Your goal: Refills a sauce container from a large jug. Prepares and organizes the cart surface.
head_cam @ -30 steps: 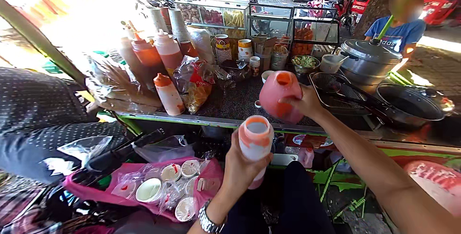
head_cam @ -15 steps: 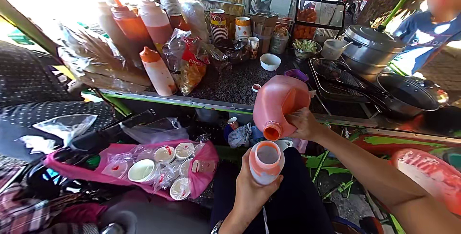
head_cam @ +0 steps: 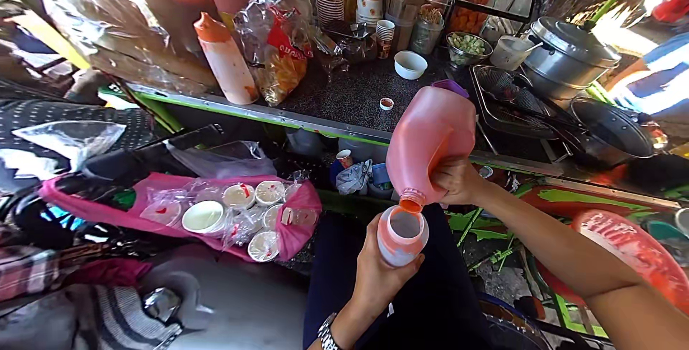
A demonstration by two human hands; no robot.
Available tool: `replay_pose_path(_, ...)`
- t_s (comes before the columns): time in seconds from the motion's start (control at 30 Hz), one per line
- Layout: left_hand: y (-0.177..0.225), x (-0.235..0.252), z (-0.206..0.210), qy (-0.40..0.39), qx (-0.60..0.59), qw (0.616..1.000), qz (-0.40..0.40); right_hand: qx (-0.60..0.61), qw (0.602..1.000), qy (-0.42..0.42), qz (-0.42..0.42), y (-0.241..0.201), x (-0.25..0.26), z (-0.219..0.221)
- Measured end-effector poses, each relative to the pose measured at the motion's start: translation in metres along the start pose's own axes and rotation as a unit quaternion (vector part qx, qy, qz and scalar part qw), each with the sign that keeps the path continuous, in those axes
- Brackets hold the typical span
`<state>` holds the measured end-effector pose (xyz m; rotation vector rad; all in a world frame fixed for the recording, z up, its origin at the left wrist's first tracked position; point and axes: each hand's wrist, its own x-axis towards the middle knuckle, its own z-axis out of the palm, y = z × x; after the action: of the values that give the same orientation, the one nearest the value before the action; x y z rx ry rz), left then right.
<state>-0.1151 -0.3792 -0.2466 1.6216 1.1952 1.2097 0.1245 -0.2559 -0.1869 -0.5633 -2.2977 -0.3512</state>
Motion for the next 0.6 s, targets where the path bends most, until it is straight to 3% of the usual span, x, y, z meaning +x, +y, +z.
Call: replay_pose_path(0.6,-0.025,-0.018,0.011,0.011,-0.012,1.0,-0.002,-0.035,0.998,-0.024,-0.049,-0.008,-0.015,0.009)
